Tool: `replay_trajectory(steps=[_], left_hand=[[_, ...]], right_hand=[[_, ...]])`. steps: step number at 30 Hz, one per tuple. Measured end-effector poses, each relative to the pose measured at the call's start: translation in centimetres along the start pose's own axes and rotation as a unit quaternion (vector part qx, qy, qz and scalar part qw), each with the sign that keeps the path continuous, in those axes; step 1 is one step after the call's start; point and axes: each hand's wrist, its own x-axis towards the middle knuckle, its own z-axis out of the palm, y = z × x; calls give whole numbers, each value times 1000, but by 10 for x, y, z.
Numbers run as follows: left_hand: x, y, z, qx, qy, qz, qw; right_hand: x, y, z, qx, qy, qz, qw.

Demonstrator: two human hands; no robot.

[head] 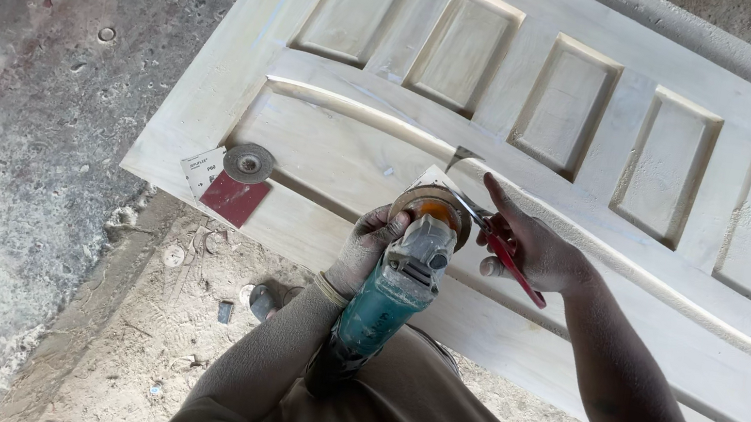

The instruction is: The person sands a large wooden door using an electric sander, moving across the panels and edges. They then switch to a sanding block to manually sand the curved lower section of the door.

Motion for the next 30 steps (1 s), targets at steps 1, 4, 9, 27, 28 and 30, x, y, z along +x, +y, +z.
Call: replay_trajectory(steps=[1, 4, 9, 27, 28, 30], left_hand=[[-2, -1, 0, 7, -1, 4, 1000], [-4, -2, -1, 14, -4, 0, 1000], [1, 7, -6, 14, -3, -6, 1000], [7, 91, -79, 9, -51, -82, 995], [7, 96, -83, 10, -49, -89, 995], [4, 106, -92, 1, -59, -119, 991]], right_hand=[[-1, -1, -1, -28, -6, 5, 1000], [0, -7, -9, -93, -22, 73, 993], [9, -25, -21, -60, -37, 35, 997], [59, -126, 15, -96, -19, 179, 979], [61, -128, 18, -102, -16, 190, 976], [64, -129, 28, -55, 3, 164, 985]])
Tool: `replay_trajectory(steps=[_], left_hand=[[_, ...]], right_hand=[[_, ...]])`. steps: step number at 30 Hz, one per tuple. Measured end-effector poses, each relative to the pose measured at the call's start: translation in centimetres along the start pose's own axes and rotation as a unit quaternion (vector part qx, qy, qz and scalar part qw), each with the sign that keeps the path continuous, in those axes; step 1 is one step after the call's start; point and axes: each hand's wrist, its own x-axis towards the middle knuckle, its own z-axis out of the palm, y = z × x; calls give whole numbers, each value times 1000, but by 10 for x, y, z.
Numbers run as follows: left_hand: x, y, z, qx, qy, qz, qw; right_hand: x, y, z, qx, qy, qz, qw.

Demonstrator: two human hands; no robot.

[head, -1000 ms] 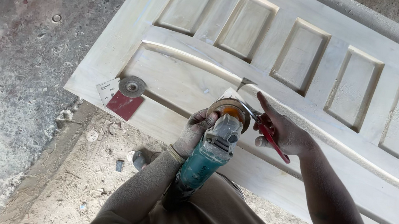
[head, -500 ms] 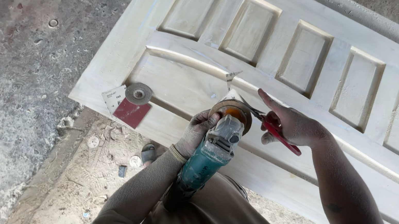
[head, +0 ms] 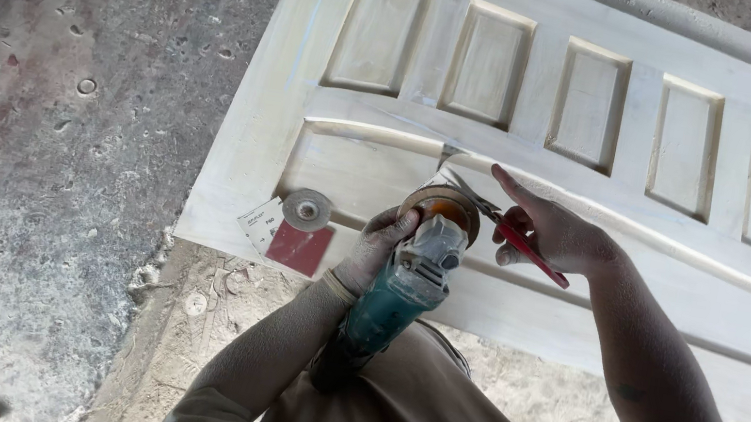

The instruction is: The person sands a large wooden door using an electric sander, moving across the panels and edges. They then switch to a sanding block to manually sand the curved lower section of the door.

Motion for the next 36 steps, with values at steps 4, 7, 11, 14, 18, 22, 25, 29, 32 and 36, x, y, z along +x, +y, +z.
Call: replay_trajectory(steps=[4, 7, 11, 14, 18, 22, 25, 29, 32, 36], left_hand=[[-4, 12, -14, -68, -70, -87, 991], [-13, 12, -25, -103, -81, -138, 982], [-14, 16, -37, -127, -135, -160, 970], [-12, 21, -47, -137, -148, -163, 966], [-17, 29, -63, -78, -114, -152, 979], [-11, 39, -65, -90, -114, -153, 978], [-19, 43, -68, -69, -114, -140, 981], [-24, 52, -68, -40, -82, -140, 986], [-27, 60, -66, 9, -75, -118, 990], [-33, 68, -61, 2, -82, -115, 990]], right_hand=[[6, 8, 20, 146, 3, -91, 985], [4, 18, 45, 165, 30, -129, 977], [2, 23, 72, 273, 37, -188, 943], [-1, 18, 87, 354, 25, -214, 910], [0, 2, 105, 314, 63, -260, 911], [3, -19, 101, 202, 129, -220, 946], [5, -35, 102, 156, 138, -139, 968], [6, -46, 99, 167, 132, -118, 970], [6, -47, 97, 156, 125, -78, 977], [9, -48, 97, 159, 128, -146, 968]])
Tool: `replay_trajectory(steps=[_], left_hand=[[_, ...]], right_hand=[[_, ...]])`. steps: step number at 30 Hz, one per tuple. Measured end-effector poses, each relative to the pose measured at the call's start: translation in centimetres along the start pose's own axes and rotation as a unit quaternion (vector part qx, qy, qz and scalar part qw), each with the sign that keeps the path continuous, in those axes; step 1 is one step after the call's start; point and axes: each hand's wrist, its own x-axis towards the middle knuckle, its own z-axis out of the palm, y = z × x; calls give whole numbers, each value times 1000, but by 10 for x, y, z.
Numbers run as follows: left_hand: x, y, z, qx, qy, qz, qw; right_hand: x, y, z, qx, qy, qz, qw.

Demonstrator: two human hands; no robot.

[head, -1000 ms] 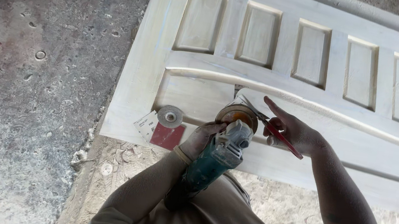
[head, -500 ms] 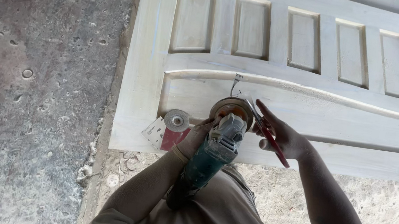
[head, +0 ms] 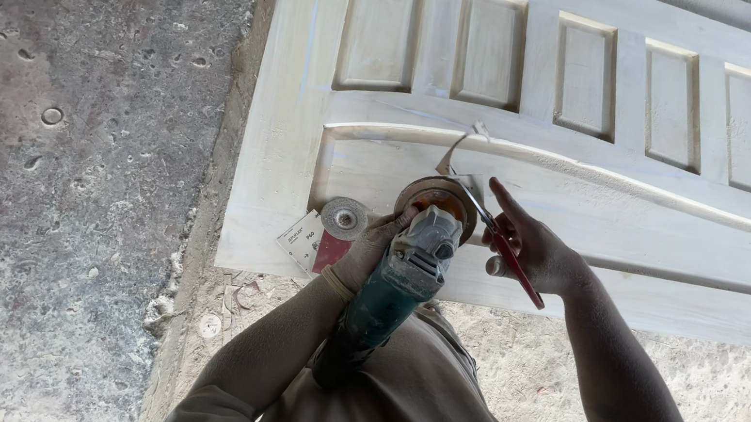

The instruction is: The person sands a large wooden door using an electric sander, moving across the panels and edges. They then switch to a sanding block to manually sand the curved lower section of the door.

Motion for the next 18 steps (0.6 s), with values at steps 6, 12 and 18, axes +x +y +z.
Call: replay_trajectory(steps=[6, 12, 18], left_hand=[[-7, 8, 12, 32, 11, 12, 999], [-13, 13, 17, -28, -22, -3, 999], [-12, 16, 26, -20, -10, 1, 1000]], right_hand=[[-1, -7, 1, 8, 0, 68, 998], [-1, -9, 0, -6, -3, 34, 999], [6, -8, -9, -17, -10, 73, 997]])
